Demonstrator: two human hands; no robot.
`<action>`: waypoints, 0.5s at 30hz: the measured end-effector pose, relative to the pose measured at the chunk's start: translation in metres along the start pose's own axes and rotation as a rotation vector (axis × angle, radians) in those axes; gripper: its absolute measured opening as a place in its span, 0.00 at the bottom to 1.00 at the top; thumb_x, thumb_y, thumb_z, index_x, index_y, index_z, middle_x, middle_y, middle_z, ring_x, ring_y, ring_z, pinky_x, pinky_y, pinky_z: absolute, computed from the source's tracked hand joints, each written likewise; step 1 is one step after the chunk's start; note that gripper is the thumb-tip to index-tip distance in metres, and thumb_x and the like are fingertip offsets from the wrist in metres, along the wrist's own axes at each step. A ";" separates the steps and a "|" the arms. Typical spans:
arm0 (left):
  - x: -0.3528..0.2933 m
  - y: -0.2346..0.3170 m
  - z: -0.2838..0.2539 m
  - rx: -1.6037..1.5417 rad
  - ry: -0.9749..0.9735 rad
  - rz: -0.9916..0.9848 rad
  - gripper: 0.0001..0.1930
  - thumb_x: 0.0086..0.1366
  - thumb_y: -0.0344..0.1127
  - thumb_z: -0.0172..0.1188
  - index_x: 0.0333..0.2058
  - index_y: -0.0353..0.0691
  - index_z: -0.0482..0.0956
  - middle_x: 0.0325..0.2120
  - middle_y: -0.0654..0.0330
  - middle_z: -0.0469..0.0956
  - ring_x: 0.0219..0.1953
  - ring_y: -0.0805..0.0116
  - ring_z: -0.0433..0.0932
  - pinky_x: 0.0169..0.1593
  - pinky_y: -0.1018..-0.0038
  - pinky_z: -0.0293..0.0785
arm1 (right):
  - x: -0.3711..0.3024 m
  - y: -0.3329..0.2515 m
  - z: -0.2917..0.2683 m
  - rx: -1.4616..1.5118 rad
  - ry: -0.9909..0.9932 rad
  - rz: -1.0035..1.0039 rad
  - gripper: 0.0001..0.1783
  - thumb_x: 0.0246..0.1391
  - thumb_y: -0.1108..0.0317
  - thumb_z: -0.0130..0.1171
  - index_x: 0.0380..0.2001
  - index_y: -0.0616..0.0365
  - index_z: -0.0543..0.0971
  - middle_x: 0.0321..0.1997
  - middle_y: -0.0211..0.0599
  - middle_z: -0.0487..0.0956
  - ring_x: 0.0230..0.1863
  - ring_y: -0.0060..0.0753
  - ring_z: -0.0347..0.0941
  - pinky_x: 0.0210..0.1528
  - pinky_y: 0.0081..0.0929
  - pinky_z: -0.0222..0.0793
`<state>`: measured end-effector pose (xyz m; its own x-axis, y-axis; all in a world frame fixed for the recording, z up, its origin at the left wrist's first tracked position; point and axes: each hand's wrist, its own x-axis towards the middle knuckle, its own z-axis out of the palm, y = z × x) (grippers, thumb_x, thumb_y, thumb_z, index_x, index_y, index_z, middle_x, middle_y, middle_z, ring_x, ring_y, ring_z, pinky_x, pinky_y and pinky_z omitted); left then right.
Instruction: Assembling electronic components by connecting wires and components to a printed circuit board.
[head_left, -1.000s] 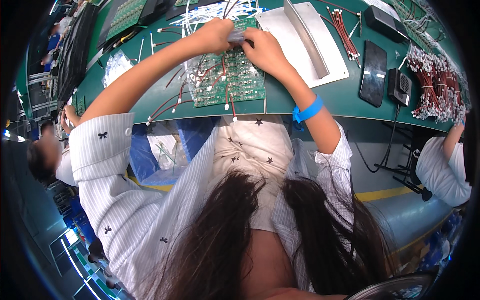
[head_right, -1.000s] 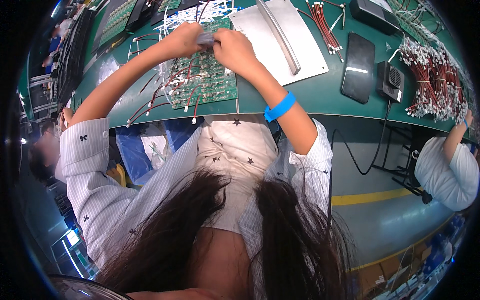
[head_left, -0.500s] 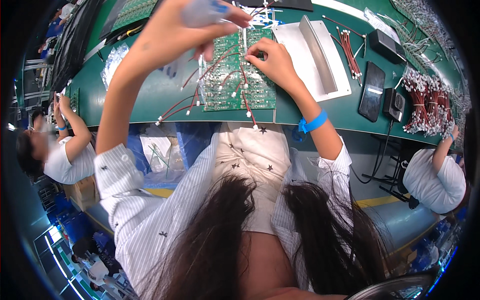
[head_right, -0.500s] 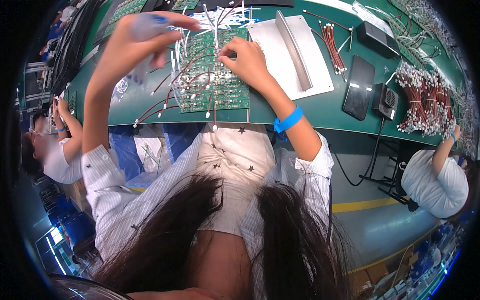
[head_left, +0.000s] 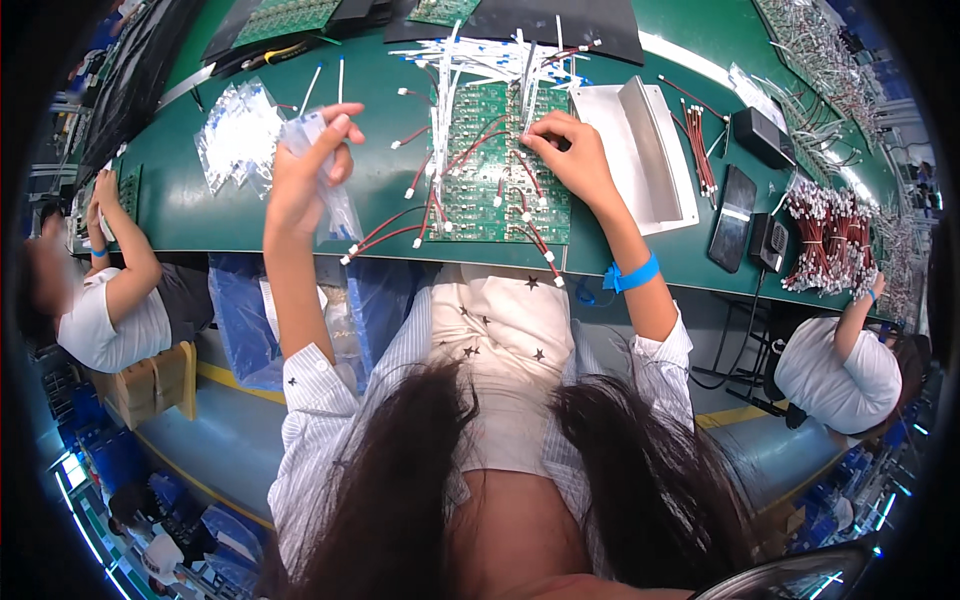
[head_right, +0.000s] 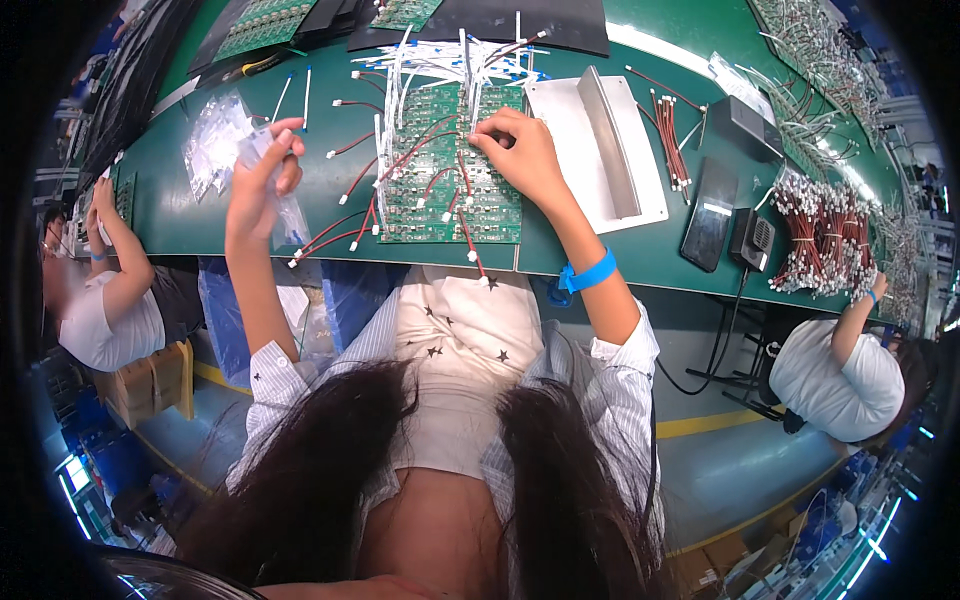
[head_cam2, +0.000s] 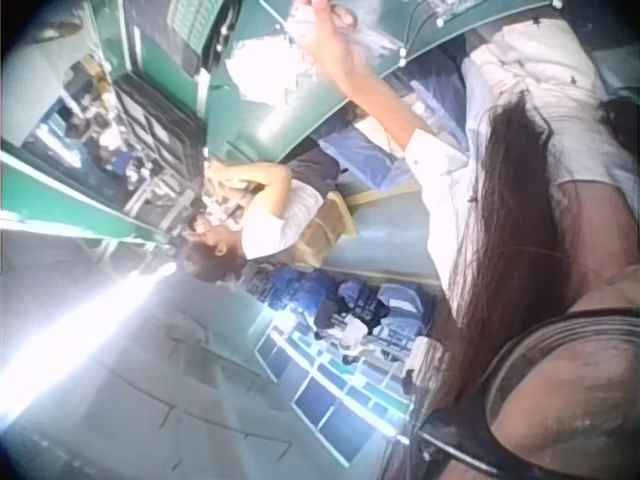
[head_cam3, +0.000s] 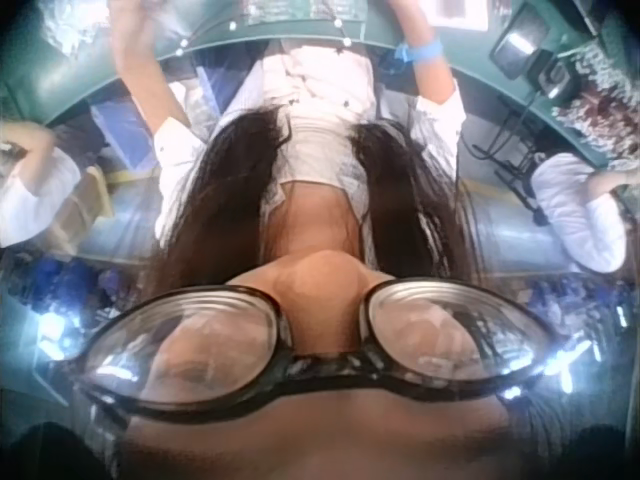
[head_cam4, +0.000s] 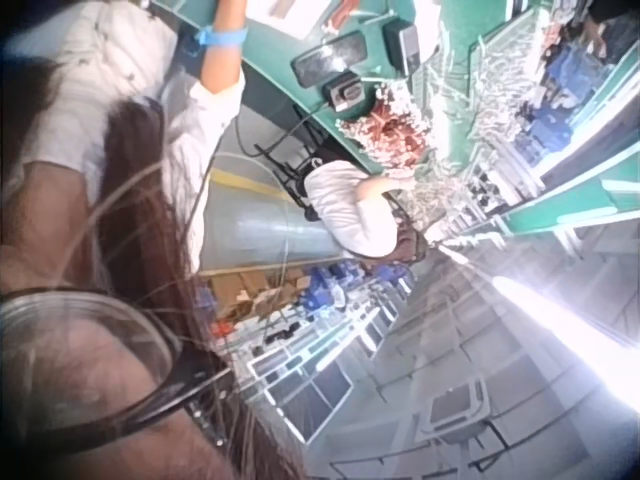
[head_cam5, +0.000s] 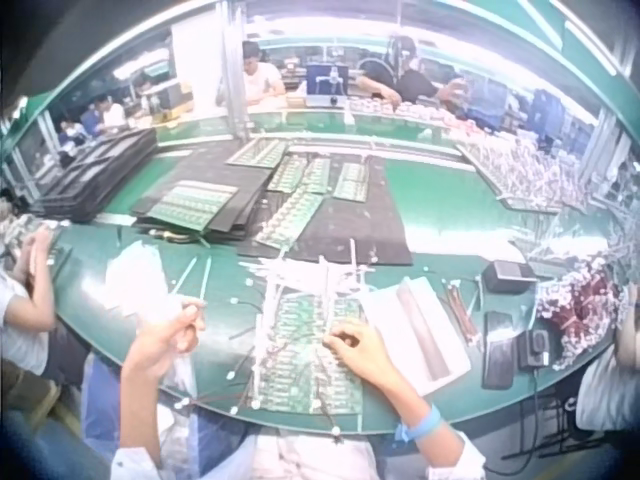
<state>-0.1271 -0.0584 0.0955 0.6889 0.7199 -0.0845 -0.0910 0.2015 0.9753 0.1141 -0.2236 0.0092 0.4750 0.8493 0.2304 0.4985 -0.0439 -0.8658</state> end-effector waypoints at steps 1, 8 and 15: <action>-0.001 -0.004 -0.001 -0.007 0.001 0.002 0.15 0.59 0.33 0.56 0.42 0.29 0.73 0.23 0.63 0.73 0.15 0.83 0.61 0.19 0.85 0.55 | 0.000 0.000 0.000 -0.006 -0.003 -0.002 0.06 0.41 0.70 0.62 0.24 0.61 0.80 0.22 0.30 0.75 0.17 0.19 0.62 0.22 0.18 0.58; -0.006 -0.039 -0.008 -0.106 0.004 -0.105 0.14 0.60 0.33 0.55 0.42 0.29 0.72 0.24 0.62 0.73 0.14 0.82 0.62 0.18 0.84 0.55 | -0.002 -0.003 0.000 -0.085 0.023 -0.002 0.04 0.41 0.71 0.62 0.23 0.61 0.80 0.22 0.31 0.73 0.18 0.19 0.61 0.22 0.17 0.58; -0.017 -0.070 -0.015 -0.233 0.022 -0.193 0.13 0.61 0.32 0.54 0.41 0.29 0.71 0.22 0.62 0.72 0.14 0.81 0.61 0.18 0.83 0.55 | -0.006 -0.006 -0.005 -0.008 0.091 0.020 0.05 0.44 0.72 0.61 0.24 0.63 0.77 0.21 0.28 0.70 0.20 0.18 0.62 0.23 0.17 0.58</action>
<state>-0.1428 -0.0748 0.0252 0.6937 0.6676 -0.2703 -0.1248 0.4810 0.8678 0.1119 -0.2312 0.0153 0.5488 0.7968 0.2528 0.4941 -0.0653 -0.8670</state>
